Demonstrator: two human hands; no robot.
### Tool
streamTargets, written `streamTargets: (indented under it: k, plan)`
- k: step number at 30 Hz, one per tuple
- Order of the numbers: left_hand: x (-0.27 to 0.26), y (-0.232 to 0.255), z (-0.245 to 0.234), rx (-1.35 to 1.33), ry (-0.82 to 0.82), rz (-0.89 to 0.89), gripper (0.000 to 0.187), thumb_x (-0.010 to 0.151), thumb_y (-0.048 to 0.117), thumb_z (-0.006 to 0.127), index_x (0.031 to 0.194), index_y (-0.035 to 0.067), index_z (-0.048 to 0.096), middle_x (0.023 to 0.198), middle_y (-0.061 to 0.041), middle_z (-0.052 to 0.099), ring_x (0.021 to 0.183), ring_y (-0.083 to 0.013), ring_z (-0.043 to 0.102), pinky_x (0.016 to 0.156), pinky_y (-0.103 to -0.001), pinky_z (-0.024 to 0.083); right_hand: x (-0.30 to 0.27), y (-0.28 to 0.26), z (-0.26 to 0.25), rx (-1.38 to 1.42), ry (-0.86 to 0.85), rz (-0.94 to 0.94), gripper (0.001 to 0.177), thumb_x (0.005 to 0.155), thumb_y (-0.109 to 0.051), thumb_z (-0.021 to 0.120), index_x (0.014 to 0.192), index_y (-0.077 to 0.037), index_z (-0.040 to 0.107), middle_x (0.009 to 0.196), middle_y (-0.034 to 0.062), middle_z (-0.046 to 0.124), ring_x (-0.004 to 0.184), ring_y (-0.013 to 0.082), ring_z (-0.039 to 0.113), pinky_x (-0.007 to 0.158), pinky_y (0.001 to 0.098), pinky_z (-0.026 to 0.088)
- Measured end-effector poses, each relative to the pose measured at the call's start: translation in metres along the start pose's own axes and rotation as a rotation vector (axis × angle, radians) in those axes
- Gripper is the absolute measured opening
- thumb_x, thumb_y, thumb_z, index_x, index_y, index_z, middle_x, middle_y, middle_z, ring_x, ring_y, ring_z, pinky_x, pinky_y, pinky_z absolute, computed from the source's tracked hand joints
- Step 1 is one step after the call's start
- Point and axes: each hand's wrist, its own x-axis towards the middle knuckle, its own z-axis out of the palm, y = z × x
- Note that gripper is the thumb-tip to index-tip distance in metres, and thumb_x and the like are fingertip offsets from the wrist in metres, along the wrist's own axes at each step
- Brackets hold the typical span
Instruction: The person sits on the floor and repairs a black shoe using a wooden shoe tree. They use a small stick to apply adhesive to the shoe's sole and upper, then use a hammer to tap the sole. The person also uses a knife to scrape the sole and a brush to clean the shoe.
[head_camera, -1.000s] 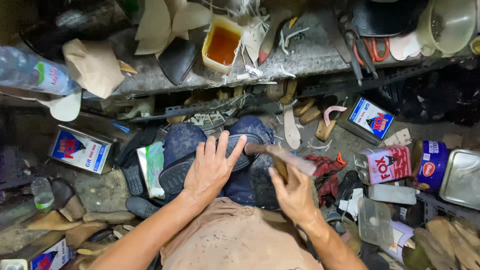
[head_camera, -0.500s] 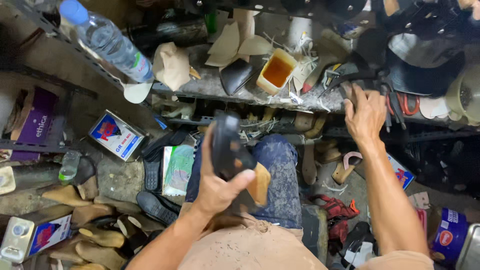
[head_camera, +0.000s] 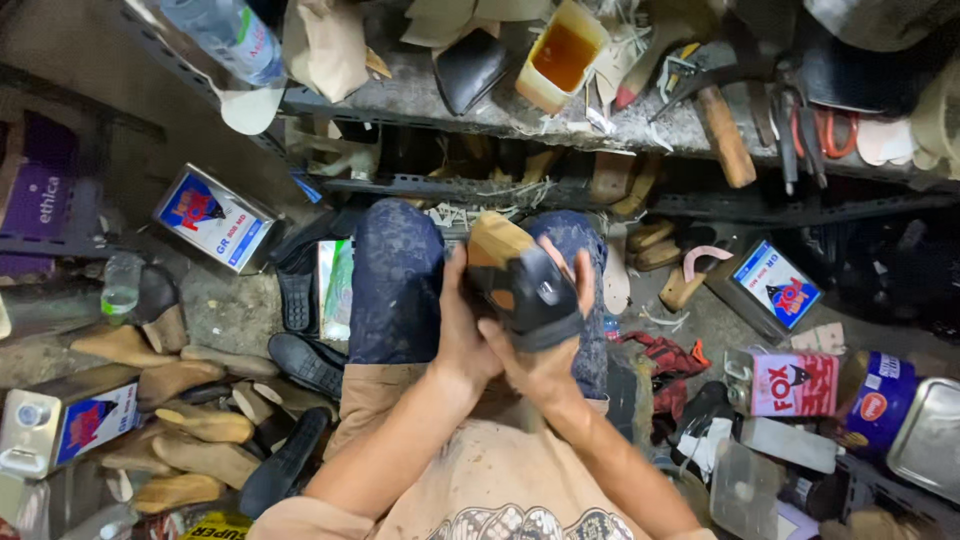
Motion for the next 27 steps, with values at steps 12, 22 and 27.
streamTargets:
  k: [12, 22, 27]
  plan:
    - [-0.009, 0.051, -0.083, 0.773, -0.225, 0.326, 0.072, 0.09, 0.067, 0.046, 0.104, 0.002, 0.074, 0.067, -0.009, 0.061, 0.054, -0.0174, 0.053, 0.056, -0.028, 0.048, 0.075, 0.054, -0.003, 0.138, -0.438, 0.061, 0.093, 0.058, -0.021, 0.097, 0.139, -0.002, 0.056, 0.128, 0.0169, 0.067, 0.115, 0.0249, 0.066, 0.104, 0.0414, 0.049]
    - [0.012, 0.074, -0.023, 1.099, -0.461, 1.166, 0.05, 0.095, 0.036, 0.069, 0.131, 0.003, 0.059, 0.121, -0.013, 0.066, 0.111, -0.0251, 0.064, 0.101, -0.038, 0.05, 0.084, 0.031, 0.008, 0.52, -0.595, 0.119, 0.102, 0.088, -0.072, 0.064, 0.157, -0.008, 0.023, 0.155, 0.0244, 0.042, 0.139, 0.0333, 0.047, 0.115, 0.0489, 0.042]
    - [0.018, 0.071, -0.026, 1.077, -0.46, 1.2, 0.044, 0.096, 0.035, 0.067, 0.124, 0.001, 0.059, 0.115, -0.012, 0.064, 0.102, -0.0233, 0.061, 0.094, -0.036, 0.05, 0.078, 0.049, 0.016, 0.523, -0.529, 0.053, 0.089, 0.091, -0.065, 0.06, 0.141, 0.003, 0.035, 0.134, 0.0322, 0.051, 0.125, 0.0404, 0.056, 0.109, 0.0499, 0.045]
